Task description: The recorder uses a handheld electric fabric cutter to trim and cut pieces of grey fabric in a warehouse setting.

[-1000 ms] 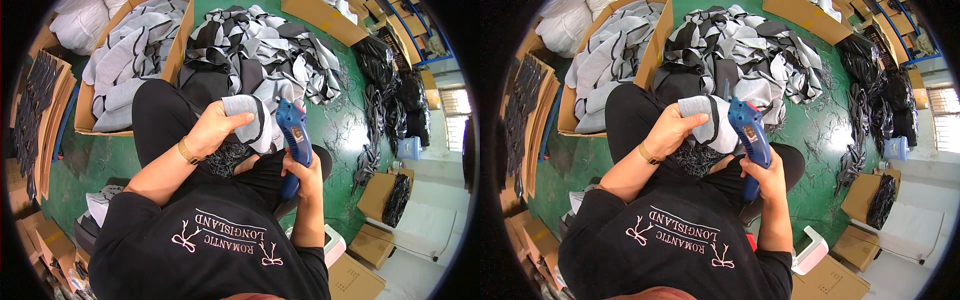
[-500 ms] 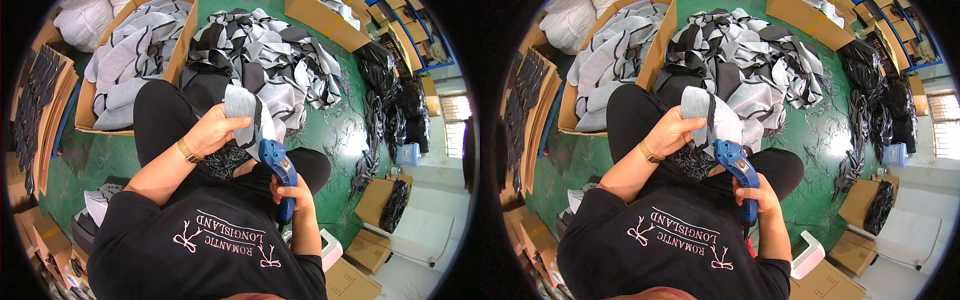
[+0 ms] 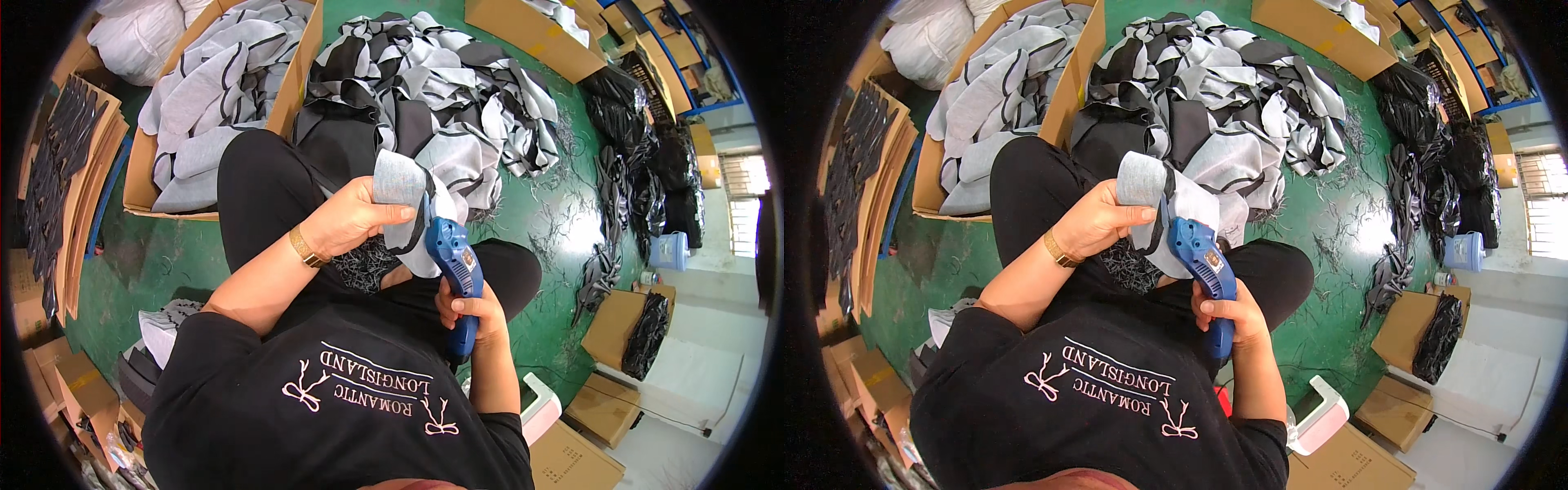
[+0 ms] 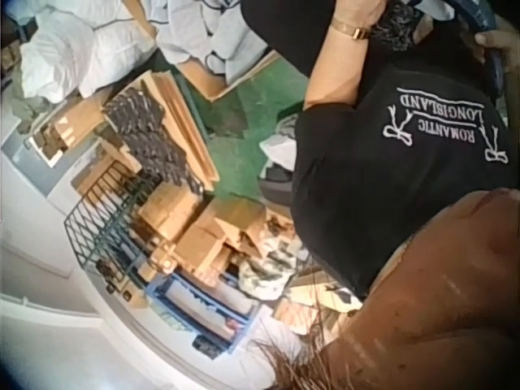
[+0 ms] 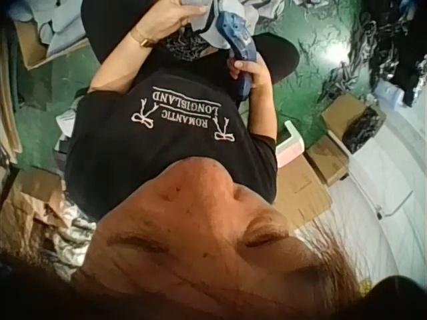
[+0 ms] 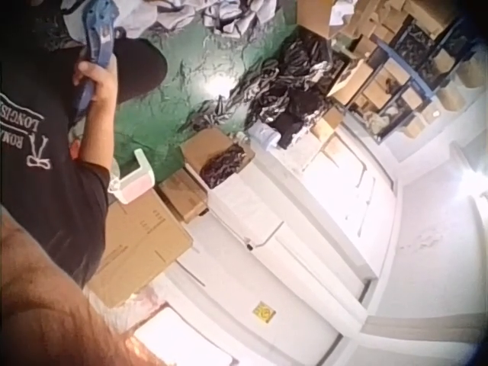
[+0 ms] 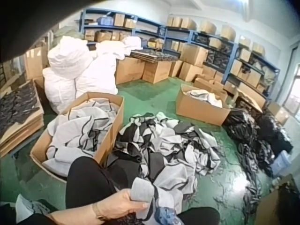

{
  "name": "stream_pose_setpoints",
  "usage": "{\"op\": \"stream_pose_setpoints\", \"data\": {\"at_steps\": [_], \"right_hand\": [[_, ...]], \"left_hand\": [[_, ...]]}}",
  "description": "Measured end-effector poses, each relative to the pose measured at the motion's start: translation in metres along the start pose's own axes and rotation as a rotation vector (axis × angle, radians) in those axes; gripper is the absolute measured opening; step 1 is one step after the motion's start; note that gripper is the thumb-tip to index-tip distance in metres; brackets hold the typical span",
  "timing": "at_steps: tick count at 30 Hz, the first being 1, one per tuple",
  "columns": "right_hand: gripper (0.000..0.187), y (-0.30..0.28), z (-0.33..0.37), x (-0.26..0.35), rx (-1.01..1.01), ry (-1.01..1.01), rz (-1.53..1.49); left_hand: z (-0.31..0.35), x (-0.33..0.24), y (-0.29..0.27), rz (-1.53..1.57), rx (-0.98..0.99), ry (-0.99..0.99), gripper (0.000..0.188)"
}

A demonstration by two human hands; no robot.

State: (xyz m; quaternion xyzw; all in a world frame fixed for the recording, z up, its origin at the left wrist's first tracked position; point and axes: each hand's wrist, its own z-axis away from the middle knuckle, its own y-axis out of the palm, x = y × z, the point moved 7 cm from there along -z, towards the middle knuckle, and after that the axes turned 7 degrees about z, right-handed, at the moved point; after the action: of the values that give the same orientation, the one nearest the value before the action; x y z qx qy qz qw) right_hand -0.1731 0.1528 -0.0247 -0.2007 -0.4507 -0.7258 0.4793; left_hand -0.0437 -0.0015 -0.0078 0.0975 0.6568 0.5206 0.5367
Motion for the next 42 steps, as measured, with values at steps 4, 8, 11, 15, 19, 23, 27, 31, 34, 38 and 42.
{"op": "stream_pose_setpoints", "data": {"at_steps": [4, 8, 11, 15, 19, 23, 27, 31, 34, 38, 42], "right_hand": [[0.036, 0.005, -0.008, 0.004, 0.010, -0.036, -0.121], [0.037, -0.003, -0.018, 0.031, -0.097, -0.189, -0.022], [0.040, -0.005, -0.022, 0.066, -0.249, -0.312, 0.231], [0.044, 0.016, -0.036, 0.091, -0.313, -0.393, 0.483], [0.044, 0.024, -0.044, 0.085, -0.411, -0.386, 0.684], [0.046, 0.022, -0.046, 0.074, -0.419, -0.399, 0.664], [0.039, 0.022, -0.045, 0.067, -0.368, -0.338, 0.533], [0.035, 0.001, -0.027, 0.064, -0.452, -0.320, 0.396], [0.039, -0.004, -0.011, 0.059, -0.432, -0.289, 0.439], [0.037, -0.001, 0.009, 0.050, -0.384, -0.193, 0.570], [0.038, -0.002, 0.019, 0.038, -0.403, -0.116, 0.724]], "left_hand": [[0.000, 0.001, -0.001, -0.040, 0.014, 0.002, 0.025], [0.001, 0.005, 0.001, -0.093, 0.033, -0.017, 0.024], [0.001, 0.013, 0.000, -0.164, 0.039, -0.006, 0.024], [0.003, 0.025, 0.005, -0.285, 0.068, 0.007, 0.025], [0.008, 0.019, 0.013, -0.406, 0.086, 0.078, 0.024], [-0.003, 0.024, -0.005, -0.080, -0.105, 0.068, 0.022], [-0.001, 0.020, -0.013, 0.105, -0.138, 0.032, 0.019], [-0.002, 0.008, -0.024, 0.160, -0.219, 0.089, 0.020], [-0.003, 0.002, -0.029, 0.161, -0.235, 0.133, 0.023], [-0.004, -0.002, -0.031, 0.124, -0.245, 0.175, 0.024], [-0.004, -0.001, -0.036, 0.068, -0.274, 0.205, 0.024]]}}
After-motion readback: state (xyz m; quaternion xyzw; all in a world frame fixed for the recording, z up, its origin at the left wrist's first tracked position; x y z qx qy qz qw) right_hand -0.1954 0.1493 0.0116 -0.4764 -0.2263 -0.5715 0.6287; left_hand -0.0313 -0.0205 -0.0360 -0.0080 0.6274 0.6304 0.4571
